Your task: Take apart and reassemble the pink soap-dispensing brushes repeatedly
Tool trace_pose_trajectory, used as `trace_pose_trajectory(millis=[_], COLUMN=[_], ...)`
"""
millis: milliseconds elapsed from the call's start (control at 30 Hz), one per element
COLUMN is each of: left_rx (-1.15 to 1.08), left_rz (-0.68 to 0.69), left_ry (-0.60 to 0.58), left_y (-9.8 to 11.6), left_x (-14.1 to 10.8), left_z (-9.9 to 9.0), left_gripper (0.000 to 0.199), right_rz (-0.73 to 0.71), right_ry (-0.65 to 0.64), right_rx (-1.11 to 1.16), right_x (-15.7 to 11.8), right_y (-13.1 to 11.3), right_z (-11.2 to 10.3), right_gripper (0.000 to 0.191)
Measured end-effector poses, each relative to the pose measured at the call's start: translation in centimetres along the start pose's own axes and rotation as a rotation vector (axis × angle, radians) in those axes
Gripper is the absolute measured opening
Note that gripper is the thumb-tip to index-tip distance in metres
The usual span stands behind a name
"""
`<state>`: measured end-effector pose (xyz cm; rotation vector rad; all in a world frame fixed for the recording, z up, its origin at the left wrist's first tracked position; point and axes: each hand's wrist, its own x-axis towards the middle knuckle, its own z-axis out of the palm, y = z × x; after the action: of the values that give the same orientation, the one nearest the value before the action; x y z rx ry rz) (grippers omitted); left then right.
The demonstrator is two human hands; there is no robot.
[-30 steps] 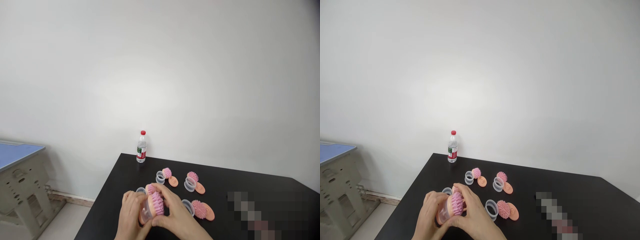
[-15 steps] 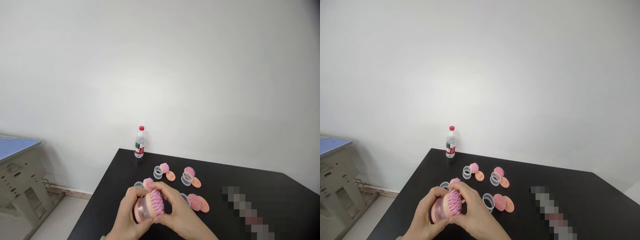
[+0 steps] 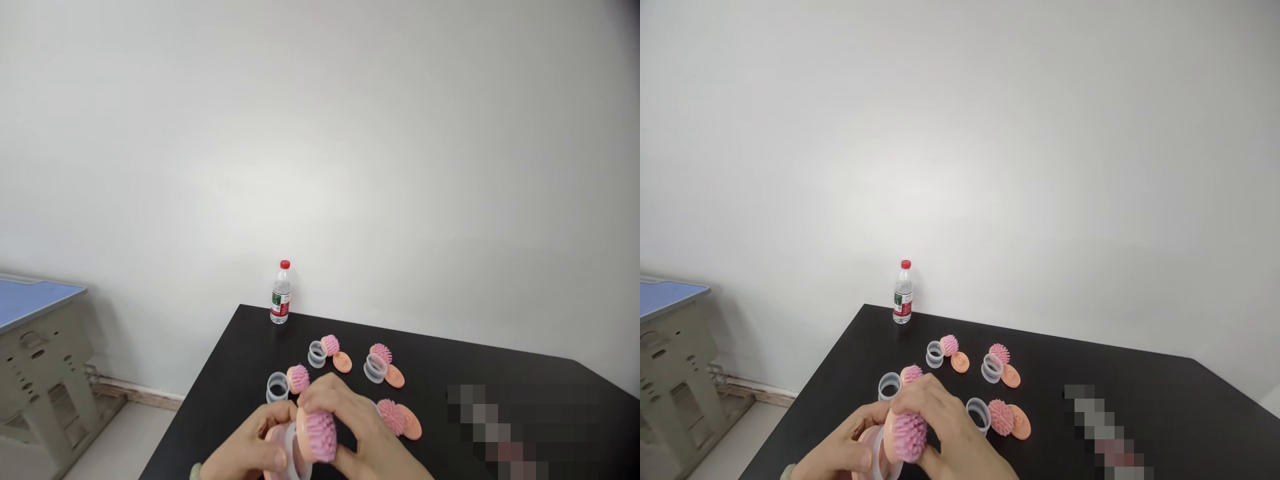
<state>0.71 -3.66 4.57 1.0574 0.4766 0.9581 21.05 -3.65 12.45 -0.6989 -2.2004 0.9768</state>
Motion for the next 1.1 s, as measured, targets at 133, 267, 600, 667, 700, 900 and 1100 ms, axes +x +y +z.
trace_pose_trajectory(millis=[133,267,600,667,700,900,1100], left_rx=[-0.065,-0.037,0.023,0.048,0.065,0.167,0.179], left_rz=[0.029,0.075,0.134,0.139,0.139,0.146,0.152], left_ry=[-0.052,-0.030,0.059,0.070,0.067,0.055,0.075], left_y=[-0.7,-0.7,0.1,0.0,0.0,0.1,0.1], left_x=[0.0,-0.1,-0.1,-0.1,0.0,0.3,0.0], left_z=[-0.6,-1.2,-0.8,-0.8,-0.7,-0.3,-0.4], left_gripper=[0.061,0.070,0.065,0.066,0.067,0.069,0.070], right_rz=[0.148,0.226,0.300,0.358,0.379,0.356,0.281], right_ry=[0.077,0.174,0.249,0.229,0.206,0.034,0.007], right_rx=[0.094,0.275,0.242,0.140,0.092,-0.053,-0.071], right_x=[-0.2,-0.2,-0.3,-0.3,-0.2,0.0,0.4], right_y=[0.5,1.6,1.3,1.2,1.2,0.2,0.3], right_z=[-0.3,-0.4,-0.2,0.0,0.1,0.3,0.6], right_gripper=[0.041,0.060,0.062,0.071,0.072,0.065,0.051])
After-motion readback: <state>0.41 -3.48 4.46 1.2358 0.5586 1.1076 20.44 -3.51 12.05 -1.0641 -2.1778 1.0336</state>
